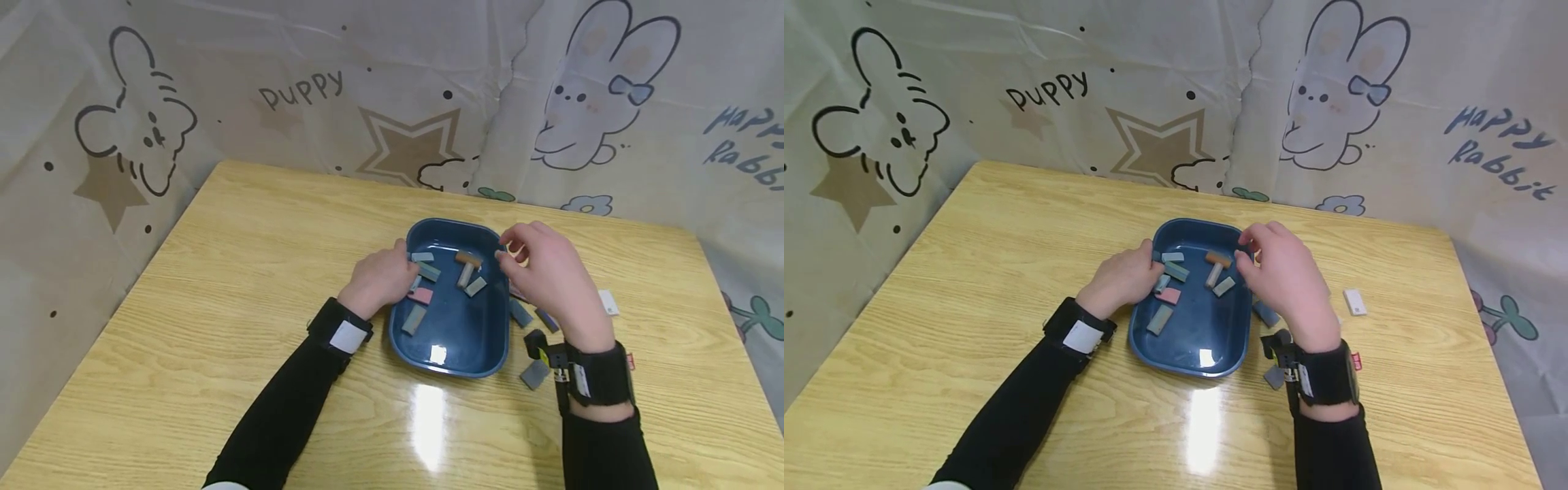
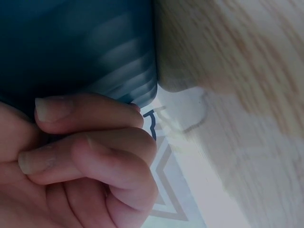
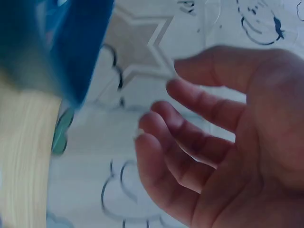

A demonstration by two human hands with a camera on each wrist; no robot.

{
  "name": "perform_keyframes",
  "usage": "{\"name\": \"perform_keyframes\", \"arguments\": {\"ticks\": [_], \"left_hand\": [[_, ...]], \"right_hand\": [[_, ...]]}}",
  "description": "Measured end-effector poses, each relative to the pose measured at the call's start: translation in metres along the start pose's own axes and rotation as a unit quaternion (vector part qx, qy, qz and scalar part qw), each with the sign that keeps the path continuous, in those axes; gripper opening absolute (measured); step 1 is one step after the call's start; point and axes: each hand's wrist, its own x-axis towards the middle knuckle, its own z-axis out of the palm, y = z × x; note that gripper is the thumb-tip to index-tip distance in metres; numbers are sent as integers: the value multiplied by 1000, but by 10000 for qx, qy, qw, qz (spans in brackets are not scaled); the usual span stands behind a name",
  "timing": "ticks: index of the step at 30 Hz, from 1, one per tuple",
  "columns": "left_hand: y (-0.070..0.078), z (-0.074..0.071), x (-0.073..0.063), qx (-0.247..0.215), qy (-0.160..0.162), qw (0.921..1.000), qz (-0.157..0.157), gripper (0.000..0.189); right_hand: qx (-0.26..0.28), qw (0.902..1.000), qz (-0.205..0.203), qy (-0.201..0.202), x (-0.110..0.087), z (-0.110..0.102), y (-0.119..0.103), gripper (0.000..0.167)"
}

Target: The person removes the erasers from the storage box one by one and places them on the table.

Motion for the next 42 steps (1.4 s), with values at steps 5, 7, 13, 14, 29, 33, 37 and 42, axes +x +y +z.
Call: {"name": "perform_keyframes", "arguments": {"ticks": [5, 7, 13, 14, 29, 33, 37, 42], "left_hand": [[-1, 0, 0, 10, -2, 10000, -86, 56], [-1, 0, 0, 33, 2, 10000, -77, 54], [-1, 1, 2, 127, 32, 9999, 35, 45], [-1, 1, 2, 126, 39, 9999, 56, 45], [-1, 2, 2, 34, 56, 9999, 83, 48], [-1, 2, 1, 11, -7, 10000, 22, 45], [0, 1, 1, 49, -83, 9999, -30, 48], [0, 0, 1, 63, -46, 9999, -86, 55]], "right_hand": [[313, 9993, 25, -223, 27, 23, -26, 22], [362, 9980, -57, -523, 36, 35, -31, 25], [-8, 9917, -172, -1277, 53, 76, -39, 32], [-62, 9906, -183, -1355, 55, 81, -39, 32], [-100, 9871, -142, -1594, 55, 100, -33, 30], [-21, 9906, -156, -1357, 50, 85, -35, 35], [305, 9955, -341, -828, 39, 53, -39, 38], [534, 9959, -720, -82, 16, 9, -40, 35]]}}
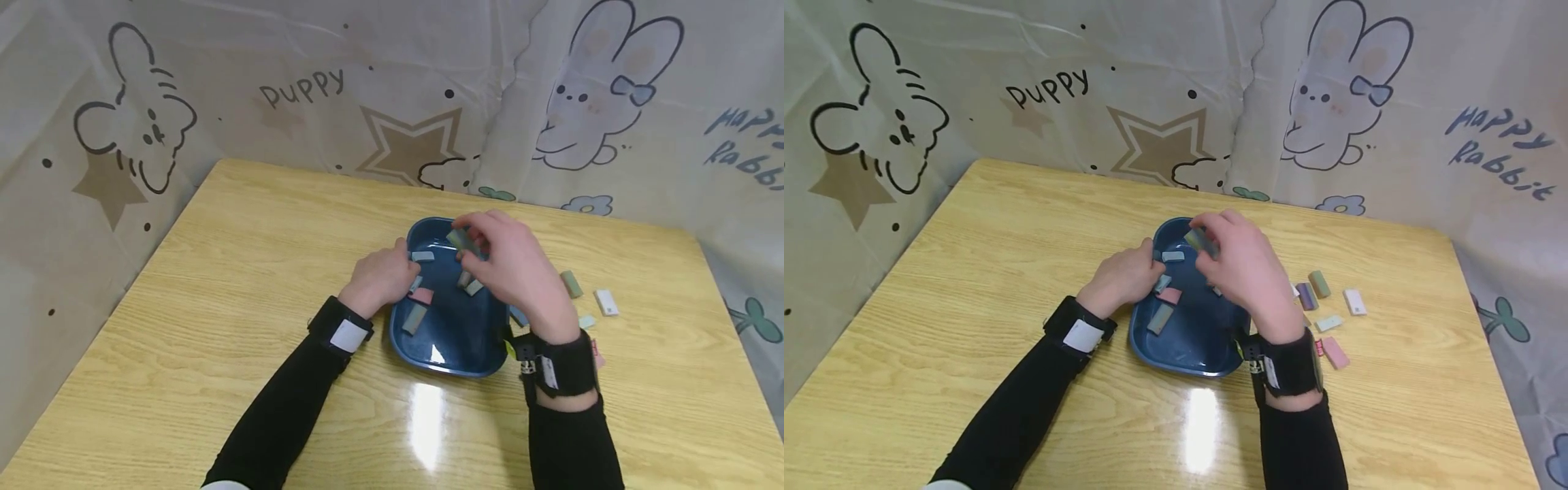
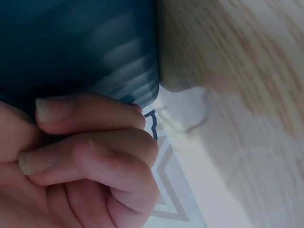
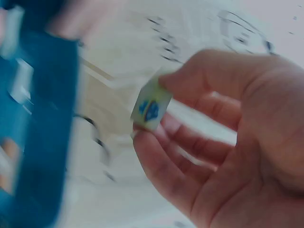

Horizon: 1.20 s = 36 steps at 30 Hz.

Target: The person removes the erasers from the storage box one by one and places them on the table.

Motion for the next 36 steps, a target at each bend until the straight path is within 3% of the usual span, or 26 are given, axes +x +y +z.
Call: {"name": "perform_keyframes", "arguments": {"ticks": [6, 13, 18, 24, 29, 36], "left_hand": [[-1, -1, -1, -81, 88, 9999, 46, 55], [-4, 6, -5, -183, 43, 9998, -15, 56], [-2, 3, -4, -193, 68, 9998, 74, 56], [0, -1, -2, -195, 32, 9998, 78, 55], [0, -1, -1, -167, 52, 9998, 63, 56], [0, 0, 0, -146, 80, 9998, 71, 55]], "right_hand": [[-266, 9994, -129, 204, -34, -33, 11, 35], [-563, 9982, 162, -84, -75, -34, 68, 34], [-844, 9933, 721, -315, -102, -33, 118, 36], [-926, 9764, 1714, -927, -129, -37, 160, 34], [-875, 9675, 1999, -1278, -139, -35, 172, 30], [-903, 9788, 1740, -602, -127, -36, 154, 28]]}}
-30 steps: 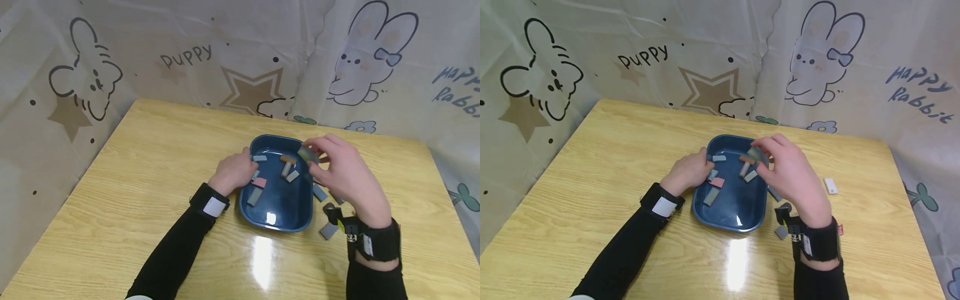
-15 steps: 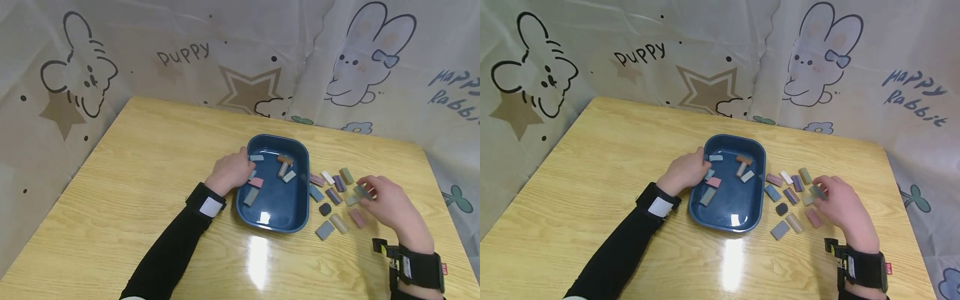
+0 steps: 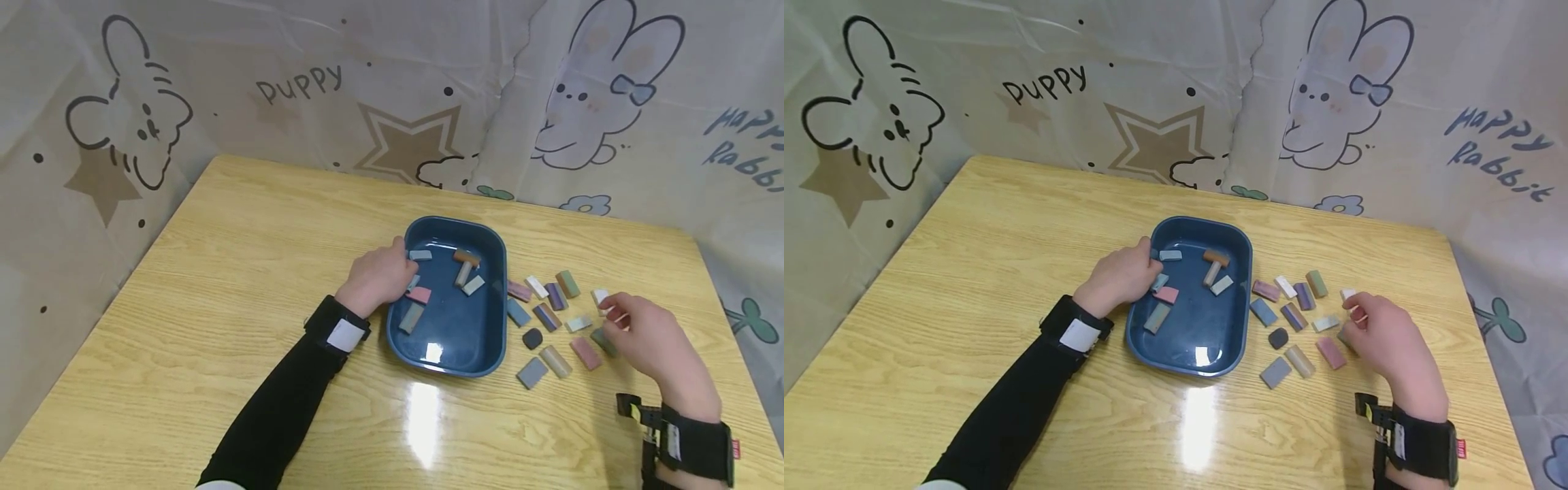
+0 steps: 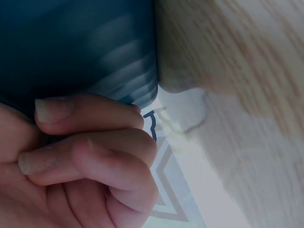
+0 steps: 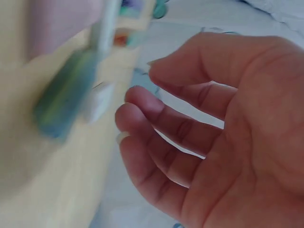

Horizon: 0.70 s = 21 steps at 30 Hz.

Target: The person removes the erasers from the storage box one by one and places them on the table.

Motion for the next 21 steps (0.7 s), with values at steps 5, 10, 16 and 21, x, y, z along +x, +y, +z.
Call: {"name": "perform_keyframes", "arguments": {"ticks": [5, 10, 16, 21], "left_hand": [[0, 0, 0, -3, 13, 10000, 13, 55], [-1, 1, 1, 40, 27, 10000, 28, 56], [-2, 0, 0, 105, 75, 9999, 49, 55], [-3, -2, -2, 146, 180, 9997, 123, 54]], "right_hand": [[108, 9981, -542, 273, 14, -12, -45, 25], [333, 9961, -808, 89, 33, -14, -90, 26], [344, 9972, -557, -353, 55, 10, -116, 35], [373, 9976, -431, -393, 64, 26, -124, 31]]}}
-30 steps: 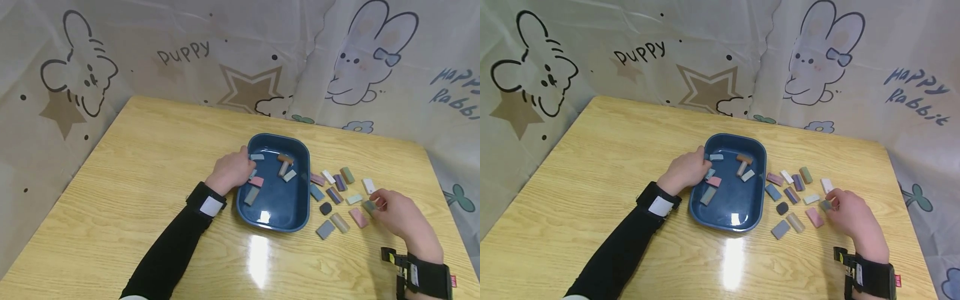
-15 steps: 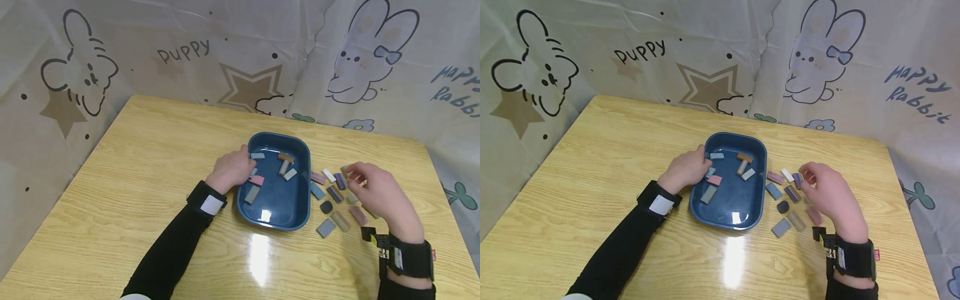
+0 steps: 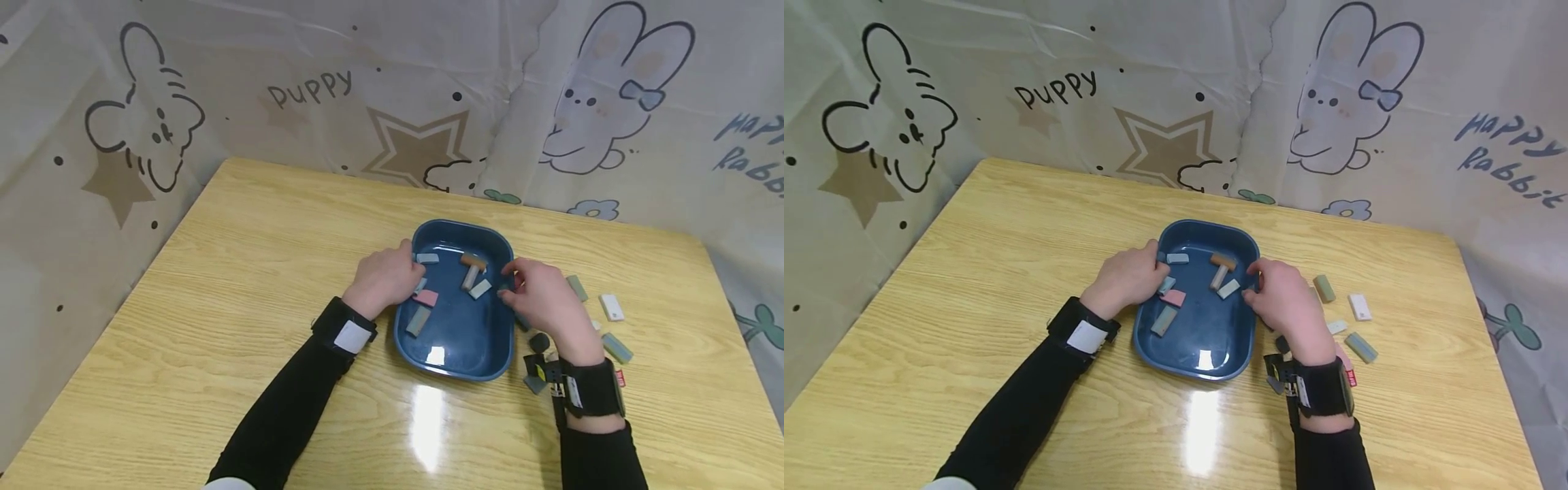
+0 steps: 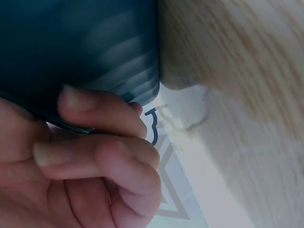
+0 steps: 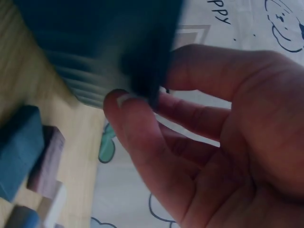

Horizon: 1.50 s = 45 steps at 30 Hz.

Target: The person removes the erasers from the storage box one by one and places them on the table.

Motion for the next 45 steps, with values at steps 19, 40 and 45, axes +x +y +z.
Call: {"name": "perform_keyframes", "arguments": {"ticks": [19, 40, 45], "left_hand": [[29, -6, -20, 1729, 1653, 9464, 2173, 28], [32, 19, -23, 2921, 676, 9236, 2390, 14], [34, 22, -21, 2436, 341, 9320, 2662, 18]], "right_hand": [[217, 9994, 25, 258, 16, 31, 1, 13], [532, 9985, 84, 111, 19, 32, 6, 16], [592, 9981, 95, 125, 18, 33, 8, 17]]}}
